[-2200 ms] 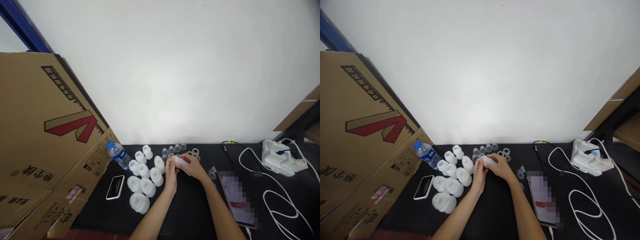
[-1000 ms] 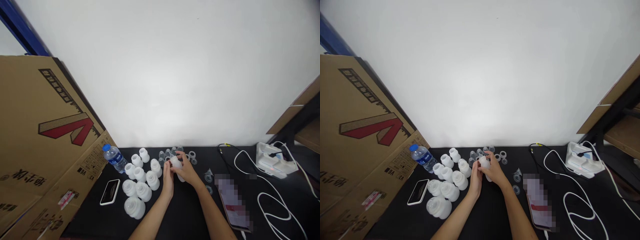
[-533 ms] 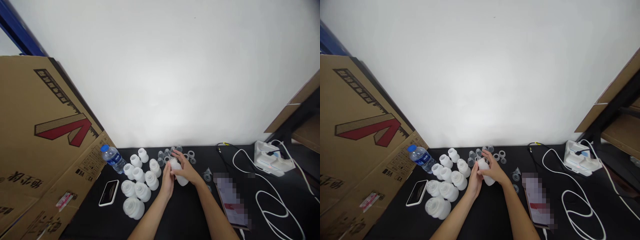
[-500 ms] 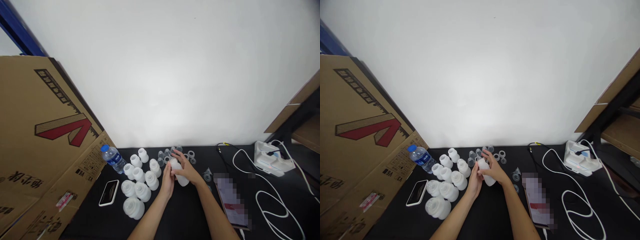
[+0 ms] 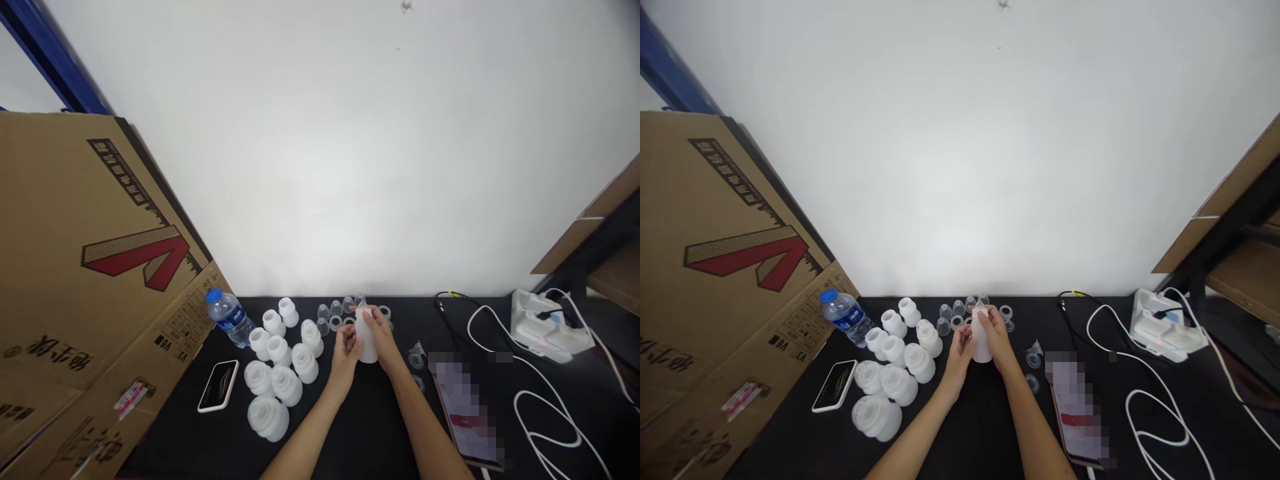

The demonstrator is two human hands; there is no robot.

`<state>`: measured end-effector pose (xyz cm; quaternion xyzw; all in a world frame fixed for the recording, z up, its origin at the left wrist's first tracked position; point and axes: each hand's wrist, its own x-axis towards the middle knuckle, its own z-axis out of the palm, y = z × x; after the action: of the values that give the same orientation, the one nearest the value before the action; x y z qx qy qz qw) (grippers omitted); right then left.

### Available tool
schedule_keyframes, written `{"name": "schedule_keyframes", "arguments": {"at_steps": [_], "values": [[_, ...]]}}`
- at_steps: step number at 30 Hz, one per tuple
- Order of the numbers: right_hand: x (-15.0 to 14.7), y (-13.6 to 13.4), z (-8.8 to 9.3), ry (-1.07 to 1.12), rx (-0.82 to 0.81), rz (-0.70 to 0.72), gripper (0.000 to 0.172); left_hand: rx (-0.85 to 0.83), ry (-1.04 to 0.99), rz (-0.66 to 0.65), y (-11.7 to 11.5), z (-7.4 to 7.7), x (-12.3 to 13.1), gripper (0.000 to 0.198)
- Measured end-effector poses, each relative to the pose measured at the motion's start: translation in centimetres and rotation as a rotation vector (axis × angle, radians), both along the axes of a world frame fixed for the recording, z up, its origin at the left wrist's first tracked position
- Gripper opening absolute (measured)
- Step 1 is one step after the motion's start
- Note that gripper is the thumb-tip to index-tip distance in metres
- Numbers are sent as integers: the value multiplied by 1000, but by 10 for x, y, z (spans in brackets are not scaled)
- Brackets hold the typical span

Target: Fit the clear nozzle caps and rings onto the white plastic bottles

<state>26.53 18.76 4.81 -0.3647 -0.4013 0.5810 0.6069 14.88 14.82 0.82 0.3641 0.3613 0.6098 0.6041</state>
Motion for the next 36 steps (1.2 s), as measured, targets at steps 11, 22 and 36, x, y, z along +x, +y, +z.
{"name": "schedule_keyframes", "arguments": {"at_steps": [11, 22, 36], "values": [[-1, 5, -9, 61, -41, 26, 49, -66, -47, -111, 0, 1, 1, 62], [-4, -6, 5, 230, -119, 213, 51, -233, -502, -416, -9, 27, -13, 54], [-3, -1, 0, 229, -81, 165, 47, -250, -368, -144, -3, 12, 0, 55]]}}
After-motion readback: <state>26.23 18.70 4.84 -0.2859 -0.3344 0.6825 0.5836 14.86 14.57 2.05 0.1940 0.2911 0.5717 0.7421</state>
